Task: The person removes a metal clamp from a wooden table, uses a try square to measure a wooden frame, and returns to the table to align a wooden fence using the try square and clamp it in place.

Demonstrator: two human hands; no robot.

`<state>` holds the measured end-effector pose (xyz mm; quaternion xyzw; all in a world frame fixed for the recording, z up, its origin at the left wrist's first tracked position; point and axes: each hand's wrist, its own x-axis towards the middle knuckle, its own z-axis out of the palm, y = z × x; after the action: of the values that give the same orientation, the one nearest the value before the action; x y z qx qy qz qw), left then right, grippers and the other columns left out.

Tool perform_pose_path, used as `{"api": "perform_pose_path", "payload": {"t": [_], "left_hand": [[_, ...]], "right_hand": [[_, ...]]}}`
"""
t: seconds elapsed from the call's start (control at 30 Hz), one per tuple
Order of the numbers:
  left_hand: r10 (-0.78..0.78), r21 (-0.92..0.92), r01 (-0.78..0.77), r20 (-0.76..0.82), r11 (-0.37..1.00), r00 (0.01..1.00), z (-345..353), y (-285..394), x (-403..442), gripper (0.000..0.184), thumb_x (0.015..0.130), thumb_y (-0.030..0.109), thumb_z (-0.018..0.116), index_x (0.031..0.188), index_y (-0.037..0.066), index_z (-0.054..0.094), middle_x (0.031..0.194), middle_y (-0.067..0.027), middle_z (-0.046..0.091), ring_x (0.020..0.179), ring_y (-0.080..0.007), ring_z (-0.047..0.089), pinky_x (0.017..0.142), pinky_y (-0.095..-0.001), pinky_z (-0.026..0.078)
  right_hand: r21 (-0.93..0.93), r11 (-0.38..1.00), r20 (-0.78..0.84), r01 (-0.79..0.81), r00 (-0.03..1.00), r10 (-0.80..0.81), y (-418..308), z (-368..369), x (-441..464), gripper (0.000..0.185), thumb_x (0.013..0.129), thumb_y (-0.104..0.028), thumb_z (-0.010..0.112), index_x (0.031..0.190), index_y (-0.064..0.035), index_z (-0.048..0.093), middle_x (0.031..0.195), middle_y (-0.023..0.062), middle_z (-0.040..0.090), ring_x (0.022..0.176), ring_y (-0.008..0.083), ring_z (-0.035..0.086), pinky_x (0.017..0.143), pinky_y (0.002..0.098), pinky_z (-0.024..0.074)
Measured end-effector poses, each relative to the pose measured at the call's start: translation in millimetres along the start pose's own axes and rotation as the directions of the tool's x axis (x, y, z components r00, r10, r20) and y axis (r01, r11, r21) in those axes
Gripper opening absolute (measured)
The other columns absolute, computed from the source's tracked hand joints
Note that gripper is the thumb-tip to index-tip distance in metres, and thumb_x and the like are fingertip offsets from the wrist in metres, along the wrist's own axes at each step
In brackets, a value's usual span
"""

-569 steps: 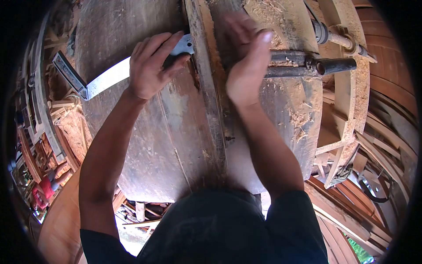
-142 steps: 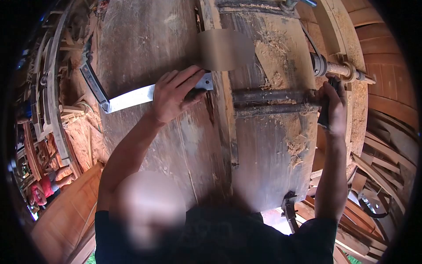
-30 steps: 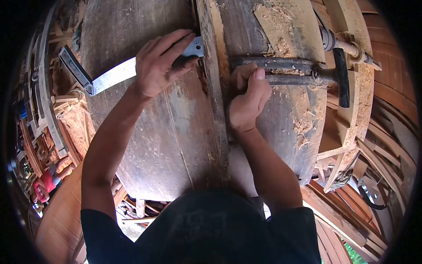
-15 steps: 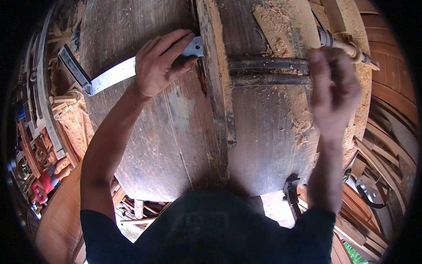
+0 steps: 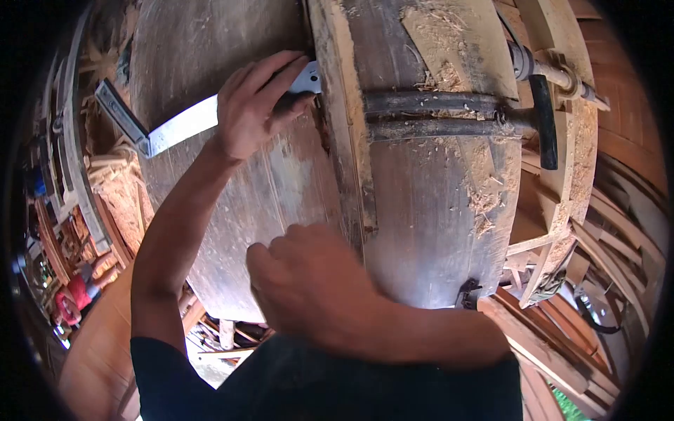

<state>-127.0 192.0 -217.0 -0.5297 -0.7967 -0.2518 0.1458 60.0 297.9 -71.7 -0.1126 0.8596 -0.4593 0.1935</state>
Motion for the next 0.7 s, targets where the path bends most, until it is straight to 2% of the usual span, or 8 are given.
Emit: {"api": "perform_pose_path", "payload": {"t": [0.07,0.17,0.27,0.37,0.47,0.6,0.7], "left_hand": [[0.016,-0.002,-0.016,-0.022,1.0,1.0,2,1,0,0.048,0.076,0.03,0.079,0.118,0.01,0.067,0.121,-0.001,0.064,0.091,-0.021,0.065,0.078,-0.035,0.053],[0.001,-0.004,-0.001,-0.007,1.0,1.0,-1,1,-2,0.047,0.077,0.029,0.078,0.118,0.009,0.067,0.121,-0.0009,0.063,0.09,-0.0206,0.064,0.078,-0.0348,0.053],[0.022,-0.004,-0.022,-0.038,1.0,0.999,1,1,0,0.046,0.077,0.029,0.078,0.117,0.009,0.068,0.12,-0.0011,0.064,0.088,-0.0204,0.064,0.076,-0.0343,0.053],[0.028,-0.008,-0.028,-0.052,1.0,0.998,1,0,2,0.045,0.076,0.029,0.078,0.115,0.008,0.069,0.118,-0.0016,0.065,0.084,-0.0204,0.064,0.075,-0.034,0.053],[0.029,-0.008,-0.029,-0.056,1.0,0.998,0,1,3,0.045,0.075,0.029,0.079,0.114,0.007,0.069,0.116,-0.0019,0.065,0.081,-0.0205,0.064,0.073,-0.0341,0.054],[0.031,-0.012,-0.031,-0.045,0.999,0.999,0,0,2,0.046,0.075,0.029,0.079,0.114,0.007,0.069,0.117,-0.0018,0.065,0.081,-0.0203,0.064,0.073,-0.0343,0.054],[0.029,0.006,-0.029,-0.052,1.0,0.998,2,0,1,0.047,0.074,0.028,0.08,0.115,0.008,0.069,0.117,-0.0017,0.065,0.082,-0.0202,0.065,0.074,-0.0342,0.054]], "right_hand": [[0.05,0.99,-0.05,-0.129,0.99,0.132,21,27,9,0.014,0.078,-0.013,0.066,0.081,-0.0022,0.058,0.072,0.0163,0.062,0.073,0.0344,0.062,0.07,0.0482,0.0485],[0.07,0.996,-0.115,-0.058,0.991,0.065,10,26,11,0.012,0.076,-0.008,0.069,0.078,-0.0054,0.057,0.069,0.0156,0.058,0.068,0.0379,0.058,0.066,0.0494,0.0467],[0.081,0.991,-0.102,-0.11,0.988,0.118,25,32,17,0.012,0.078,-0.008,0.068,0.079,-0.0045,0.056,0.069,0.0161,0.058,0.067,0.0383,0.058,0.065,0.0497,0.046],[0.098,0.991,-0.11,-0.089,0.989,0.099,10,23,15,0.013,0.079,-0.007,0.067,0.08,-0.0047,0.055,0.071,0.0158,0.058,0.069,0.0377,0.058,0.065,0.0495,0.0456],[0.107,0.992,-0.049,-0.074,0.996,0.079,16,24,16,0.014,0.08,-0.009,0.067,0.081,-0.005,0.054,0.073,0.0159,0.058,0.072,0.0372,0.058,0.067,0.0485,0.0454],[0.084,0.996,-0.232,0.018,0.973,0.002,34,29,15,0.02,0.079,-0.01,0.072,0.077,-0.0063,0.053,0.071,0.0138,0.054,0.07,0.034,0.056,0.063,0.0483,0.0437],[0.117,0.972,-0.286,0.204,0.944,-0.164,9,-12,2,0.017,0.076,-0.007,0.076,0.08,-0.0052,0.06,0.076,0.0122,0.059,0.074,0.0309,0.059,0.065,0.0445,0.0472]]}}
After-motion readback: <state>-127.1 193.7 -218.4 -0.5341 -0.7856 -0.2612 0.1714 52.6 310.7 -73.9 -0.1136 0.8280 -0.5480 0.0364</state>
